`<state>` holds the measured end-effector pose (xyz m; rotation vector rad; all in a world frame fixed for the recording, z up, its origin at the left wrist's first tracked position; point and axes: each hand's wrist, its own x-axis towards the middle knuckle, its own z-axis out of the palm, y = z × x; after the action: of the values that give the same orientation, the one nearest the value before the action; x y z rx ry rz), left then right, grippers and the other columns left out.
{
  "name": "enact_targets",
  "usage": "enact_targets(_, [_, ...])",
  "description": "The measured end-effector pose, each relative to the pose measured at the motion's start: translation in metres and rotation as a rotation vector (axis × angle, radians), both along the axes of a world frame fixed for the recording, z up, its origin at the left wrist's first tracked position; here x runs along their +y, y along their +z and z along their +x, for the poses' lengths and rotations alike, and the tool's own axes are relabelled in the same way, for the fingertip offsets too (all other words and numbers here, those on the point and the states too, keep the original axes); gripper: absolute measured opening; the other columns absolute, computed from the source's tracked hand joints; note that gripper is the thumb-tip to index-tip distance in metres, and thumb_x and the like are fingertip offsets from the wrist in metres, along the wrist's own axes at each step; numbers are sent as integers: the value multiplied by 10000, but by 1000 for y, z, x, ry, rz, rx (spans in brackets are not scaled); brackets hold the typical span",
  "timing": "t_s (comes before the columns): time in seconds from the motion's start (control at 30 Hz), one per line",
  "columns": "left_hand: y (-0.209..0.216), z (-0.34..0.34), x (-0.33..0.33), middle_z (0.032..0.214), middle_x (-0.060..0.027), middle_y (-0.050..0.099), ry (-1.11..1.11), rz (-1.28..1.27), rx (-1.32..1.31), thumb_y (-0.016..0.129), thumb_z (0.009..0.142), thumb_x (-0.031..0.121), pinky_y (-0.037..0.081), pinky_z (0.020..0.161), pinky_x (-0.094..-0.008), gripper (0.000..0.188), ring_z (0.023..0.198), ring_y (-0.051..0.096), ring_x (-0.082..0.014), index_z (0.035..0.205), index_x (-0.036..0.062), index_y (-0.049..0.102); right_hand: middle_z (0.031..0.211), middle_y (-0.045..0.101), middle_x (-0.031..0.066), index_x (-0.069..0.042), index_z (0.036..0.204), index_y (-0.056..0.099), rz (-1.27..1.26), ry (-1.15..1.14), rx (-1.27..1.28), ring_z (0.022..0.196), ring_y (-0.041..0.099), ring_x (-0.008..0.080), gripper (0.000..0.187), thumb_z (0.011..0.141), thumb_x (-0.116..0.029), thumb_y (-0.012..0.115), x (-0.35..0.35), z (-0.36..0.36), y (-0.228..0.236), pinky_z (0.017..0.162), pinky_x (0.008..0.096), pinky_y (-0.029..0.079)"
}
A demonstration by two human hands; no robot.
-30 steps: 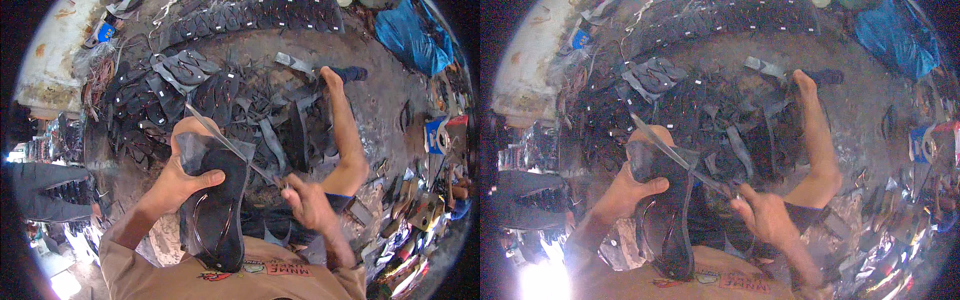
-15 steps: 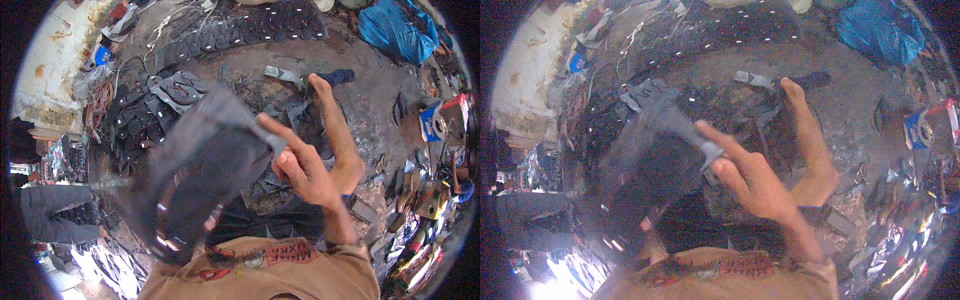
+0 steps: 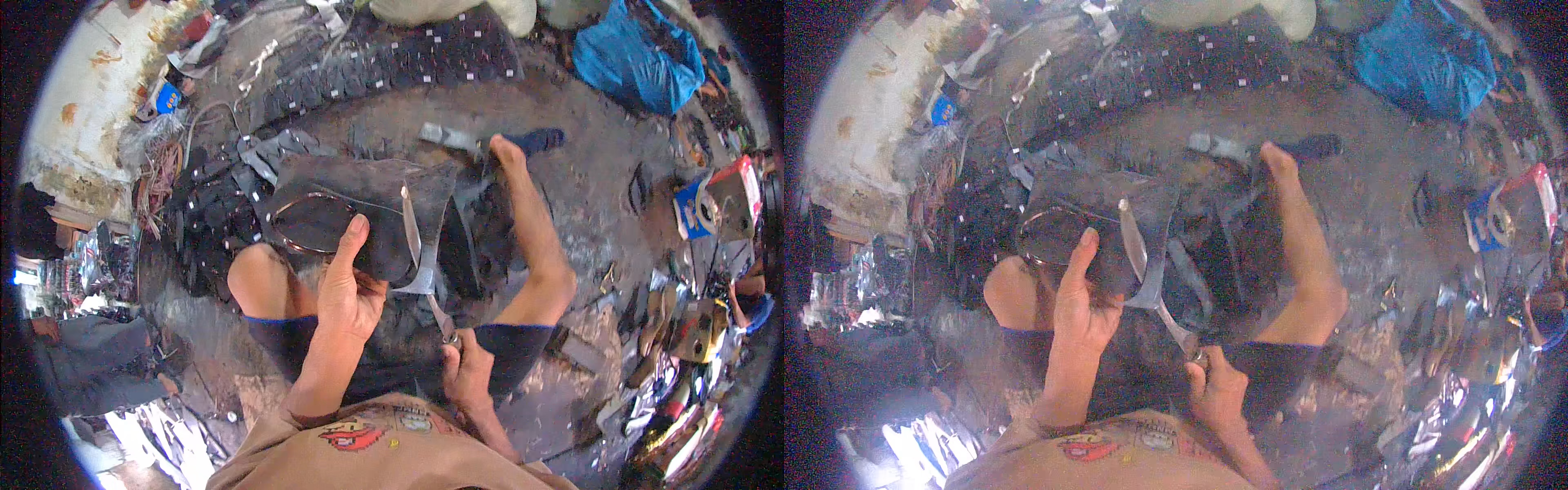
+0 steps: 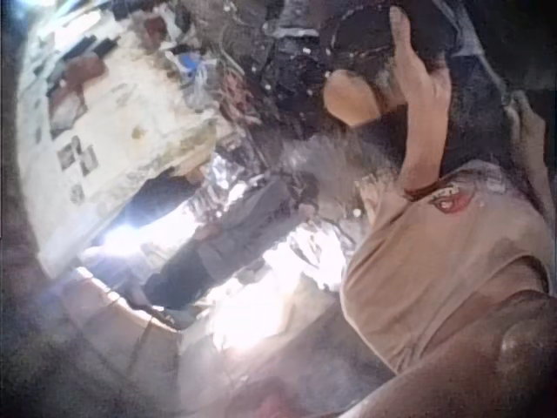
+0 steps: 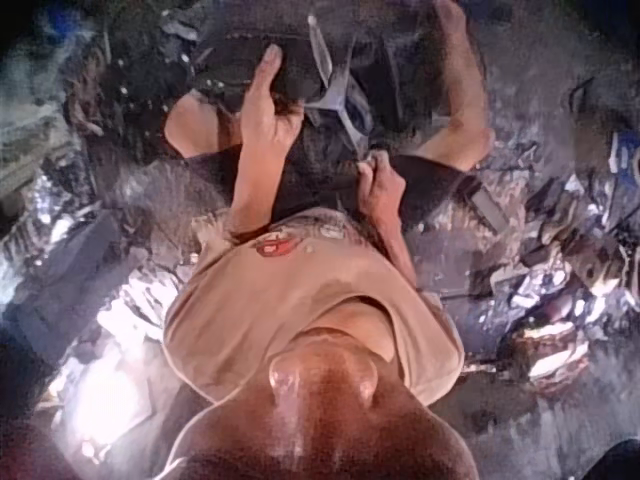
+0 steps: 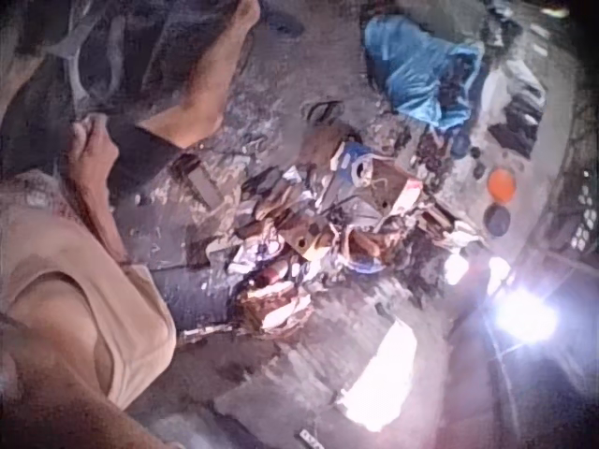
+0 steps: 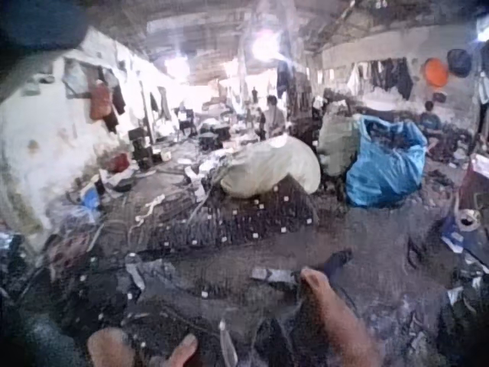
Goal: The person sits on the floor and uses a knife to cut strips from black rubber pieces. They repeatedly pick up a piece, slice off a strip, and place the piece back down, continuing this process with multiple items.
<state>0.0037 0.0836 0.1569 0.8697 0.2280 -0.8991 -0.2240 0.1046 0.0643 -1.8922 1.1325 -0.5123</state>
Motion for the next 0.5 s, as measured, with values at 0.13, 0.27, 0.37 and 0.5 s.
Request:
enact_targets(0.13, [-22,-6,28,1209,-73,706,-78,47,-67,797,912,139,601,947,-446,411,1091,702,-250,1283,93,625,807,674,202,-66,1092,581,13,74,92,755,684,443,300,1013,-353,615,-11,-7,14,646,508,505])
enact_targets(0.27, [-22,-8,37,1240,-98,692,-121,86,-177,806,887,105,604,945,-464,501,1102,698,-290,1333,65,582,818,687,236,-53,1091,581,36,200,133,783,686,463,345,1029,-392,589,-44,0,43,665,540,508])
enact_targets(0.37, [-36,-9,51,1193,-108,694,-144,137,-155,769,875,-38,610,997,-432,548,1062,714,-259,1363,18,525,798,687,265,-33,1141,595,61,296,204,786,685,479,411,1046,-430,550,-56,9,65,673,559,511])
enact_targets(0.5, [-35,-10,66,1201,-137,676,-247,216,-208,796,857,-10,595,976,-418,581,1075,706,-265,1365,0,514,768,677,303,7,1256,588,162,396,153,768,674,511,504,1064,-452,507,-53,21,56,693,581,520])
